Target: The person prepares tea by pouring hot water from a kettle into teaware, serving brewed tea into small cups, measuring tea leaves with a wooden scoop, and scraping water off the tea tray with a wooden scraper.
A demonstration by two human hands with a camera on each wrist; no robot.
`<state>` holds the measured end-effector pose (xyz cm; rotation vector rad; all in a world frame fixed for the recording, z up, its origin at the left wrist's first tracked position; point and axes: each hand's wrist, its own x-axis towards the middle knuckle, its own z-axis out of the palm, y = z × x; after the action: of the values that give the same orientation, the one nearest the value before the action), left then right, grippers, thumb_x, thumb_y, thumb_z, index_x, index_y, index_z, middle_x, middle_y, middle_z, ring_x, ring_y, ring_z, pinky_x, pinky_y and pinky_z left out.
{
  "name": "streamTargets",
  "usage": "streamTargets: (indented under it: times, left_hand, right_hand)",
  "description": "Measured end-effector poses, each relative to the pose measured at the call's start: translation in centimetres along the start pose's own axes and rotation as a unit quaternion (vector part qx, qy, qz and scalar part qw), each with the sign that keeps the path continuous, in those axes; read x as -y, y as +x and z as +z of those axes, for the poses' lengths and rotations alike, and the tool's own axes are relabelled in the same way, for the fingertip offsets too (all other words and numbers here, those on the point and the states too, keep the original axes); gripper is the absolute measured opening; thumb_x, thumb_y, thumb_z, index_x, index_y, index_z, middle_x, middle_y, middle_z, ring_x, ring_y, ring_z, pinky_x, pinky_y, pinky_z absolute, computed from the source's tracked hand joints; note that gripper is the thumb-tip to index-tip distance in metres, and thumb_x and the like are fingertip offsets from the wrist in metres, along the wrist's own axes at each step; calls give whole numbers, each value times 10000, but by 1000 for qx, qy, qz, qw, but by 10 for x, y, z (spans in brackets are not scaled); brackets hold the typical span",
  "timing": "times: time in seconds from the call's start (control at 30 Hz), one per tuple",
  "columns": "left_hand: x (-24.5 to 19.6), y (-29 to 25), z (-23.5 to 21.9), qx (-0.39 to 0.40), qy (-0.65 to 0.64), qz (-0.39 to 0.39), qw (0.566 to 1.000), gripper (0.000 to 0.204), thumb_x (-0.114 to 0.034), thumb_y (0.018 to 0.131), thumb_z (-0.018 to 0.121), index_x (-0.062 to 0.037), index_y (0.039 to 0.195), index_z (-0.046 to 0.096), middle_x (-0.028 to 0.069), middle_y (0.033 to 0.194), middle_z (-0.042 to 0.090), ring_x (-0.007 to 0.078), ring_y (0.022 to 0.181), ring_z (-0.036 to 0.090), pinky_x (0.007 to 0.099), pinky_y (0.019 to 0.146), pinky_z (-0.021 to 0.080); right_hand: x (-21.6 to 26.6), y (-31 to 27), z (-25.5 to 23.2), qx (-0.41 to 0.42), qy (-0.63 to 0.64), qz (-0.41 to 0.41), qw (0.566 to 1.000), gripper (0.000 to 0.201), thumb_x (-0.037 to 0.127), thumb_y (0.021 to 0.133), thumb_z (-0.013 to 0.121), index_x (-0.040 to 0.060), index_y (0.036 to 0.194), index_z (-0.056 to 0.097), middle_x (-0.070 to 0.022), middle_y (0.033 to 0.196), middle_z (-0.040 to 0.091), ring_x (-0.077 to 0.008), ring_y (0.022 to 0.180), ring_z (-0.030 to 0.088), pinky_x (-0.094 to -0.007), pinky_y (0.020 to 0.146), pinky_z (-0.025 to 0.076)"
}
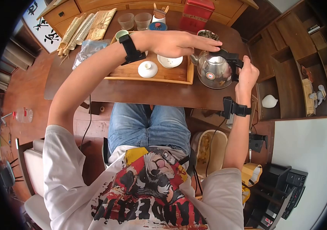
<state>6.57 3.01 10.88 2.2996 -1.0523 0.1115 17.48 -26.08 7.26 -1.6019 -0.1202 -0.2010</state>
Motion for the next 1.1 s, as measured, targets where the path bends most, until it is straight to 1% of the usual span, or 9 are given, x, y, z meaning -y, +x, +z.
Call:
streamTargets:
  times: [0.07,0.2,0.3,0.43,0.67,0.83,0.9,1.1]
  left_hand:
    - [0,-4,-2,3,4,-6,1000,780,117,969,488,-84,1718,410,108,1835,297,319,1701,243,449,1410,223]
    - [3,-9,-2,5,-2,-3,1000,823,137,928,485,-84,1718,413,91,1838,293,309,1707,228,458,1421,181]
    - [8,-12,1,1,4,-1,1000,844,140,912,485,-89,1721,411,87,1839,293,305,1709,222,462,1420,181]
    - [11,-16,3,-4,11,7,1000,847,134,918,486,-98,1728,401,84,1842,286,303,1709,227,462,1418,188]
    - [6,-21,4,-11,-1,-16,1000,846,127,936,492,-130,1736,393,76,1847,274,303,1704,242,462,1415,202]
    - [8,-24,6,-17,2,-16,1000,832,126,948,498,-132,1733,398,73,1848,270,306,1704,240,461,1415,204]
    - [4,-25,4,-18,-18,-24,999,824,125,951,504,-129,1729,406,83,1847,270,313,1704,237,460,1416,201]
    - [8,-28,4,-33,-24,-5,999,803,127,962,499,-126,1720,425,93,1844,278,321,1706,231,457,1409,215]
  right_hand:
    - [1,2,-1,28,-31,-13,999,442,245,1080,704,38,694,647,26,684,578,-76,603,474,-300,569,360]
    - [9,1,4,43,-43,-17,998,455,255,1080,705,39,685,643,23,682,581,-80,606,483,-301,579,370]
    - [11,5,3,60,-57,-20,996,461,267,1082,707,37,687,646,20,683,585,-81,607,491,-300,580,373]
    - [16,8,5,76,-83,-29,993,482,273,1089,706,36,677,626,22,674,565,-78,604,474,-304,571,368]
    - [17,11,10,89,-88,-39,991,506,254,1097,701,44,655,573,40,647,502,-67,587,432,-307,552,342]
    - [20,12,12,99,-95,-42,990,512,252,1095,704,40,649,572,37,645,507,-71,589,442,-310,552,351]
    - [22,11,13,98,-97,-45,990,516,252,1094,706,38,645,571,36,644,508,-73,588,444,-310,552,354]
    - [19,19,15,96,-93,-52,990,526,249,1090,709,31,632,569,36,636,512,-73,580,448,-311,547,362]
